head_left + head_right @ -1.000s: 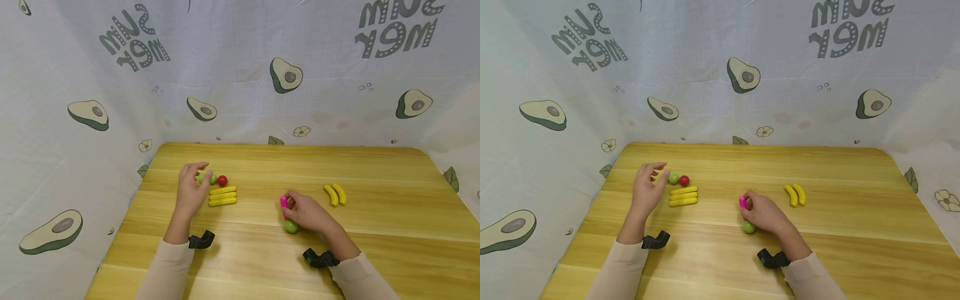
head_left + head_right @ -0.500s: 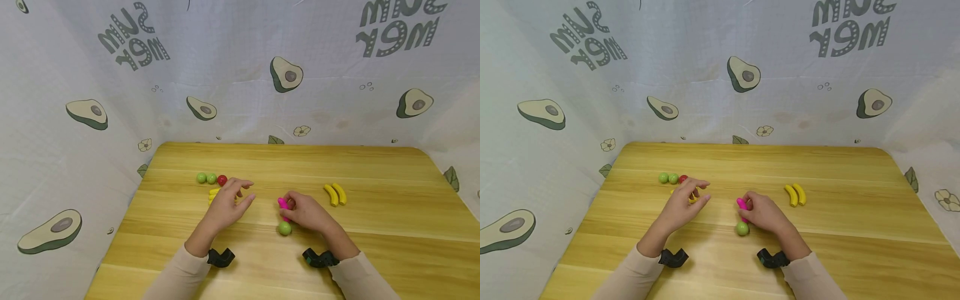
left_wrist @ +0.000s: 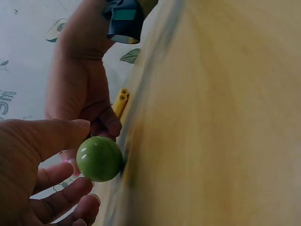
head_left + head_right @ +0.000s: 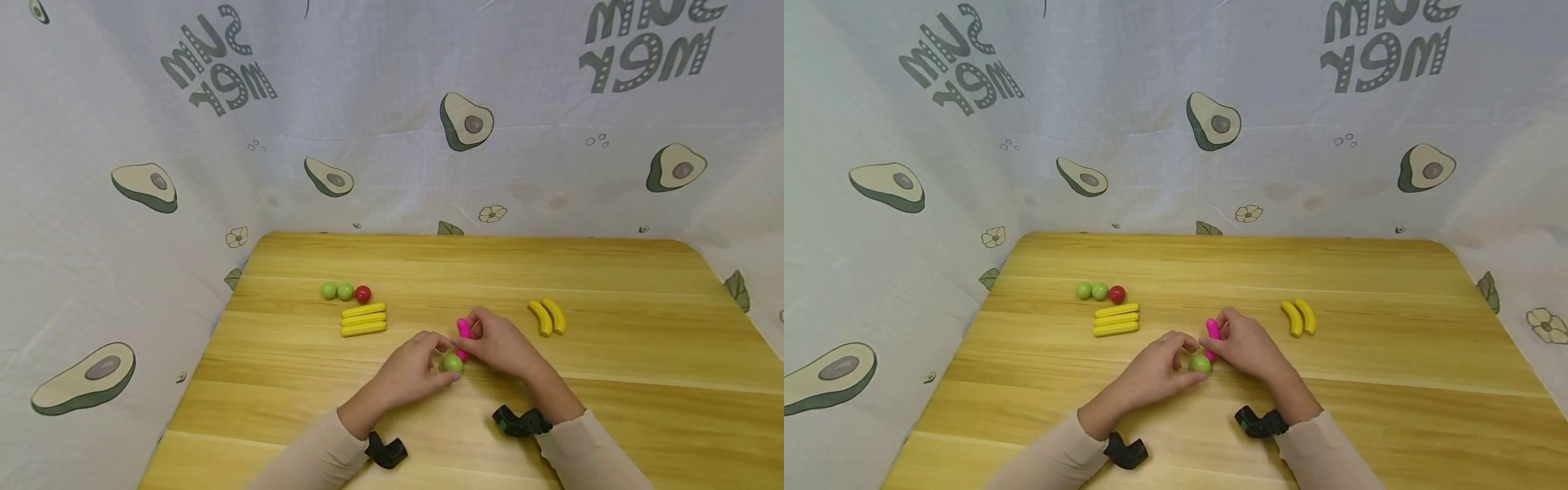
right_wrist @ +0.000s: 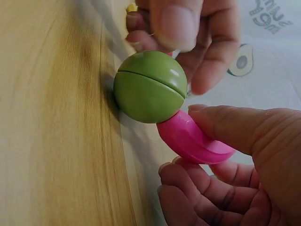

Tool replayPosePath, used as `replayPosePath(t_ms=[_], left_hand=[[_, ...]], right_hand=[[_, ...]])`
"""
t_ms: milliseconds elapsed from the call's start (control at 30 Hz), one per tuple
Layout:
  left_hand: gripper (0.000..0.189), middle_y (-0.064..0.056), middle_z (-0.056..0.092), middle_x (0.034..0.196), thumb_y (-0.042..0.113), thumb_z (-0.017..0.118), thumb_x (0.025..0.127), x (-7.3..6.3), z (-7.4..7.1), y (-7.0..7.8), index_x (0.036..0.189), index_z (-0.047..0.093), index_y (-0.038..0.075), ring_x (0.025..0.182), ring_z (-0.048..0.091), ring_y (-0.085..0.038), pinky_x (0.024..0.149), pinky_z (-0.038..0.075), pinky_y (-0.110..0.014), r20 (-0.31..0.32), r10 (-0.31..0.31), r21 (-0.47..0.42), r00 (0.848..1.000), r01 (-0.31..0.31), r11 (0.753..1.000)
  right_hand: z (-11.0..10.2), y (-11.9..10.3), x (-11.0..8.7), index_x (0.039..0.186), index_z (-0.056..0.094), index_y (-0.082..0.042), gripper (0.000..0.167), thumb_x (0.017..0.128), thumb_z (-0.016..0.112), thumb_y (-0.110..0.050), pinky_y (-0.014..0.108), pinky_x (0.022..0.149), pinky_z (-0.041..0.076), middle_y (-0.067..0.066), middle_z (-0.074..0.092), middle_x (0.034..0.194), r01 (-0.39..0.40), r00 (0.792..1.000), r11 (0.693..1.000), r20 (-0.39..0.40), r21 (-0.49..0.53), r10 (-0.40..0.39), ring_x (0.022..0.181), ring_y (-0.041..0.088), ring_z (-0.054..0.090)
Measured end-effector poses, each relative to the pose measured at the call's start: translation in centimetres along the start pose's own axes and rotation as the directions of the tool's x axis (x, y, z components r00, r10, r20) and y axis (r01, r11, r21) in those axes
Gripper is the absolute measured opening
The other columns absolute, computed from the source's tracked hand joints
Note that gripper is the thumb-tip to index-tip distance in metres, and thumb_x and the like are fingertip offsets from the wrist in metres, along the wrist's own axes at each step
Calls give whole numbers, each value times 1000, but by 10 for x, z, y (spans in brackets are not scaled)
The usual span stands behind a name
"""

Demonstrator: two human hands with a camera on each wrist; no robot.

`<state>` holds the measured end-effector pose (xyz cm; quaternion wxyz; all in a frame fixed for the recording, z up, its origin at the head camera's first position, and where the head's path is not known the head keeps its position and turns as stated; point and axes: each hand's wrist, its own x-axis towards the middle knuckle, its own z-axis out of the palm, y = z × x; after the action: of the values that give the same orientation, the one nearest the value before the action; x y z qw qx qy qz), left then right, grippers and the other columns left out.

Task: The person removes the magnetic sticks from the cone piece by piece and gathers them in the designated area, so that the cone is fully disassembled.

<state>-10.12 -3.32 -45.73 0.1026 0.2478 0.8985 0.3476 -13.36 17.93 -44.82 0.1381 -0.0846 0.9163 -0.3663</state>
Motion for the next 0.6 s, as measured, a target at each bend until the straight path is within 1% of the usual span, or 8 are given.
replayPosePath(t_ms=[67,167,267,333,433,467,533,600], left_hand=[[40,4,67,115,39,75,93,1,6,-1,123,65,15,99,61,-5,89,52,-22,-8,4,20,1000,-4,1000],[35,5,68,109,36,75,93,1,12,-4,120,66,15,95,60,-3,86,51,-21,-33,23,33,999,-22,999],[32,7,69,104,34,76,93,2,15,-8,118,67,16,85,57,0,78,48,-17,-59,28,26,998,-26,999],[31,7,68,97,33,76,93,2,16,-9,118,66,16,76,53,2,70,46,-15,-69,20,-2,997,-20,1000],[31,6,64,86,31,76,93,3,17,-12,118,66,16,66,48,3,60,42,-15,-76,8,-59,997,-13,998],[31,5,63,85,30,76,93,3,16,-12,118,66,16,65,47,3,59,41,-15,-75,6,-77,997,-12,997],[31,5,65,88,30,76,92,3,17,-14,118,66,16,65,46,3,59,41,-15,-77,10,-91,997,-17,996],[31,6,68,96,31,76,92,3,17,-15,117,67,16,67,47,3,62,42,-15,-79,18,-92,997,-25,995]], right_hand=[[0,0,1,102,56,-9,34,92,76,-35,25,55,40,2,60,77,-1,1000,1000,-9,0,1,65,14,51],[-1,0,1,105,57,-8,33,93,74,-33,26,58,42,3,64,82,-1,1000,1000,-2,1,1,68,14,53],[-2,0,1,111,57,-8,33,95,73,-31,27,61,44,4,67,87,-14,1000,1000,14,18,14,71,15,55],[-3,0,2,114,56,-7,33,96,71,-30,28,62,45,4,69,90,-21,1000,999,24,38,20,73,15,56],[-3,0,2,117,55,-6,33,97,70,-28,28,61,44,5,69,88,-32,999,997,25,68,30,71,16,55],[-3,0,2,118,55,-5,34,97,70,-27,28,60,43,5,69,87,-29,999,997,24,69,28,71,16,55],[-2,0,2,117,55,-6,33,97,70,-27,27,60,43,4,68,86,-35,999,997,24,65,34,70,16,55],[-2,0,2,116,55,-6,32,97,70,-27,27,60,43,4,68,85,-38,999,998,22,54,37,70,16,55]])
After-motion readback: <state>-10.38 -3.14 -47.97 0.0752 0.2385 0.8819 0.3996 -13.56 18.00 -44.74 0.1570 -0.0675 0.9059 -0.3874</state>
